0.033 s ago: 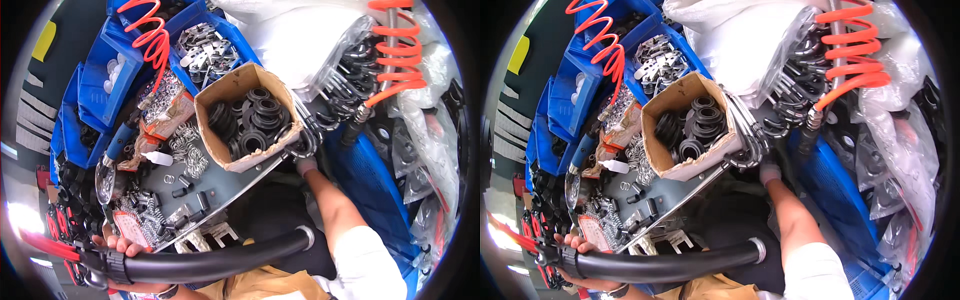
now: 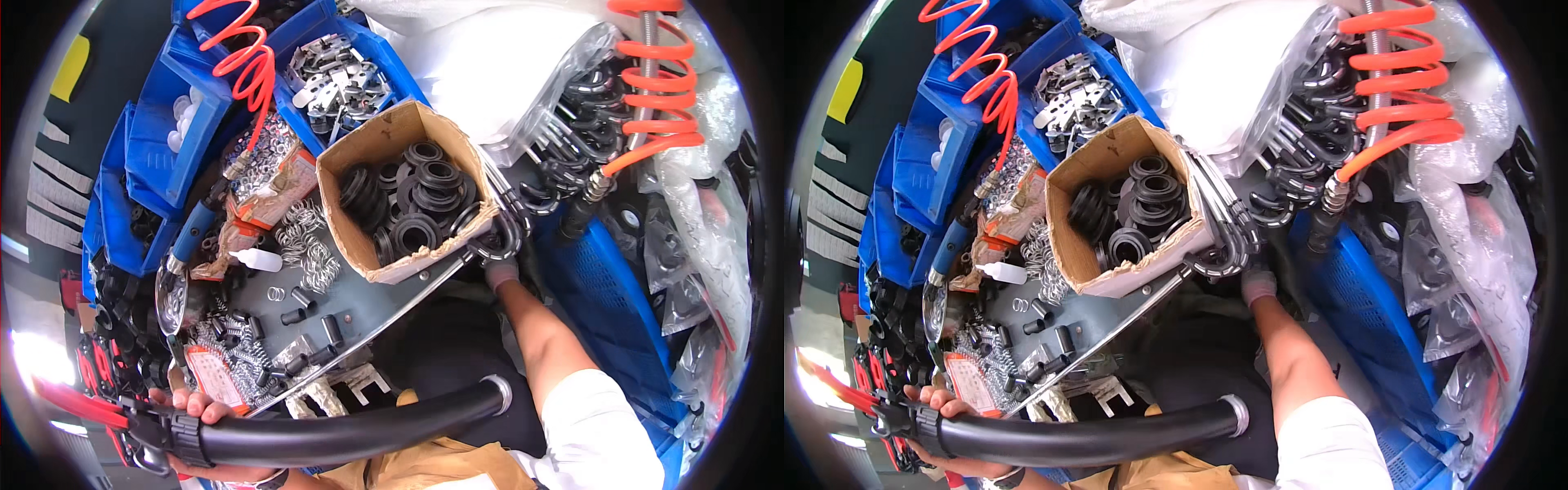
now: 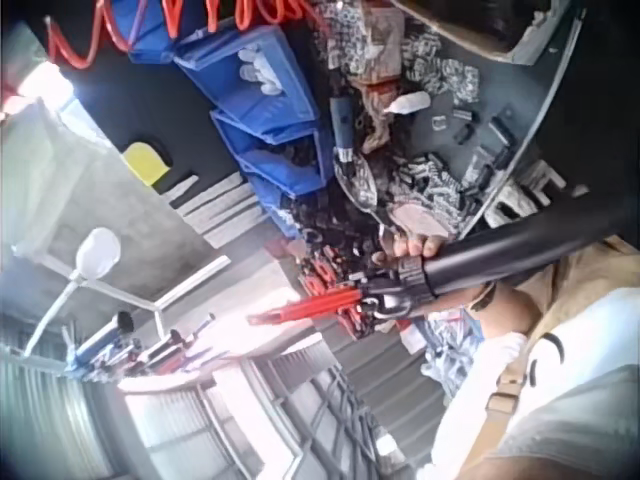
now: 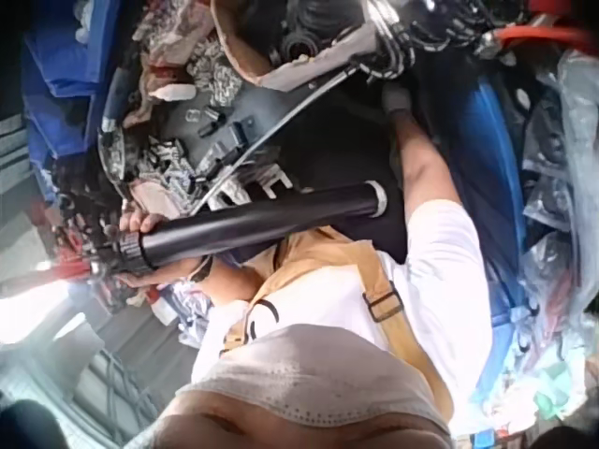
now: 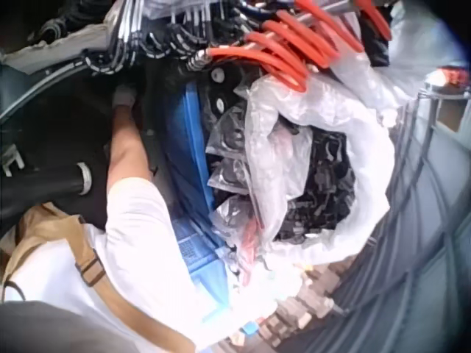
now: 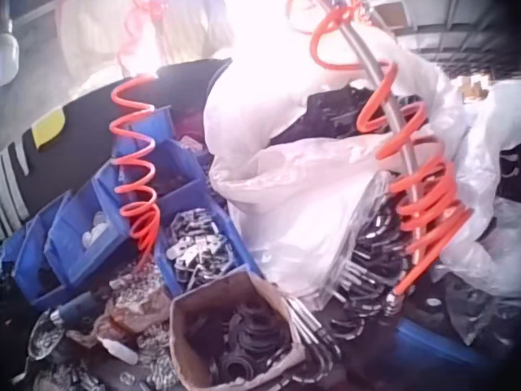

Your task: The person assembles caulking guns by fitting together handles, rods, springs, and washers, applying liquid from a squeeze bottle, and driving fasteners with a pneumatic tool. The person then attaches the barrels and places the assembled tools into plastic bags and a crate.

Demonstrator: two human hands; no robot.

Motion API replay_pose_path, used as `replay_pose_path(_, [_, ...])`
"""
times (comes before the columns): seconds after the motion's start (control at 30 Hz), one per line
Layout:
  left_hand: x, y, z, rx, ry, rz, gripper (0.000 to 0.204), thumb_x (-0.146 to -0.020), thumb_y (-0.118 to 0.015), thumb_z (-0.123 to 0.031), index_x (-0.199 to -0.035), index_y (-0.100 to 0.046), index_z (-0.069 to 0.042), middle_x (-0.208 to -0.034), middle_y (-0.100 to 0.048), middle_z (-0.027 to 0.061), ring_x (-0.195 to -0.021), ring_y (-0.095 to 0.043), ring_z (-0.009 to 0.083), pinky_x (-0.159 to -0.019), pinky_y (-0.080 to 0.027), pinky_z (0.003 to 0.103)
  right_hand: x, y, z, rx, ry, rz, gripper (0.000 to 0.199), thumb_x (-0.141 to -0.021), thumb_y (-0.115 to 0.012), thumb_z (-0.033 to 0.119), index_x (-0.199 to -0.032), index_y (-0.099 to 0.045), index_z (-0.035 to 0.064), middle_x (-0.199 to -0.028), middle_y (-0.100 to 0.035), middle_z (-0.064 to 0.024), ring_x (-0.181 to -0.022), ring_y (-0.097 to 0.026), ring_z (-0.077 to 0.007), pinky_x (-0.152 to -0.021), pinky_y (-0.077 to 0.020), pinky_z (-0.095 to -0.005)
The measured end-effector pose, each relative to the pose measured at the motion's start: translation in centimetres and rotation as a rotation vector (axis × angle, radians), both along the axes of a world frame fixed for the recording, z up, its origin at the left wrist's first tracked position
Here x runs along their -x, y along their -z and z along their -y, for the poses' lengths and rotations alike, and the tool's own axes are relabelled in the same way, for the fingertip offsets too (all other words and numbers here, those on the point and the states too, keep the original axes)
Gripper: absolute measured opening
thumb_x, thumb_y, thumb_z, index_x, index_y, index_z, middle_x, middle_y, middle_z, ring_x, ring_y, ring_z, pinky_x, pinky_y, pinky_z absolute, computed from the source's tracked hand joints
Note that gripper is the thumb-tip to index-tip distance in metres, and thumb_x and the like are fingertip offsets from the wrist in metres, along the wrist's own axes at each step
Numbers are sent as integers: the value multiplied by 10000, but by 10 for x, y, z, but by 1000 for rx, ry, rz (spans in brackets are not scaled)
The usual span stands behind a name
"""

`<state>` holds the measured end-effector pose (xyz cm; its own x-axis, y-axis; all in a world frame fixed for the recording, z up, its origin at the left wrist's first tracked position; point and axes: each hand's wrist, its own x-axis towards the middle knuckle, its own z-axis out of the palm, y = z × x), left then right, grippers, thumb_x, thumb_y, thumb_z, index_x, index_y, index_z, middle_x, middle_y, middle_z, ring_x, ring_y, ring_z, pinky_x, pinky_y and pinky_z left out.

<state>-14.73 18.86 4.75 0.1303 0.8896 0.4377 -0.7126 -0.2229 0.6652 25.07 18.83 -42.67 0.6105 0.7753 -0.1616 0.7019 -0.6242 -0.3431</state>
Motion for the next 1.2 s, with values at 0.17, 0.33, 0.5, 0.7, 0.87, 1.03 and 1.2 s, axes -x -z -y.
replay_pose_path(0.17, [25, -7, -8, 34, -61, 40, 568, -911, -620, -245, -1355, -372, 8, -1172, -415, 116, -1038, -489, 223, -943, -484, 351, 10, 0, 11, 144, -45, -125, 388, -854, -541, 132, -1216, -566, -2, -1327, -493, -316, -1024, -655, -390, -870, -542, -432])
replay_pose_path(0.33, [45, -16, -13, 8, -91, 168, 535, -906, -646, -243, -1299, -377, 2, -1200, -425, 135, -1086, -501, 230, -988, -468, 349, 8, -123, 53, -122, 66, -532, 507, -865, -669, 250, -1259, -527, -36, -1309, -531, -227, -1088, -624, -327, -944, -511, -427])
replay_pose_path(0.5, [54, -8, -25, 33, -243, 71, 582, -891, -645, -309, -1236, -407, 95, -1174, -480, 192, -1003, -557, 247, -953, -495, 345, 81, -297, 125, -755, -6, -1917, 730, -731, -835, 439, -1207, -474, 19, -1163, -549, -71, -1132, -546, -215, -923, -500, -390])
replay_pose_path(0.7, [89, 3, -14, 257, -95, 235, 614, -852, -684, -282, -1247, -392, 85, -1146, -512, 182, -987, -576, 265, -936, -500, 365, 83, -364, 167, -913, -656, -1074, 804, -603, -921, 231, -1267, -494, 78, -1215, -514, -159, -1121, -540, -266, -894, -500, -374])
replay_pose_path(0.87, [107, 7, 2, 446, -145, 197, 542, -824, -712, -308, -1174, -486, 39, -1077, -583, 183, -923, -614, 277, -879, -549, 385, 89, -376, 188, -1127, -1158, -541, 524, -638, -822, 105, -1082, -547, 155, -1165, -510, -125, -1006, -585, -370, -803, -546, -407])
replay_pose_path(1.03, [109, 6, 12, 539, -194, 161, 526, -821, -675, -455, -1152, -525, -75, -1052, -627, 106, -869, -641, 246, -803, -510, 479, 93, -365, 196, -1300, -1284, 172, 492, -643, -792, 54, -1042, -557, 220, -1111, -475, -95, -929, -608, -410, -730, -604, -418])
replay_pose_path(1.2, [113, 5, 11, 550, -227, 148, 501, -814, -692, -444, -1135, -580, -77, -1041, -641, 115, -860, -647, 254, -793, -532, 451, 108, -364, 211, -1144, -1180, -427, 528, -648, -774, 12, -1115, -588, 177, -1120, -474, -137, -859, -629, -437, -817, -580, -503])
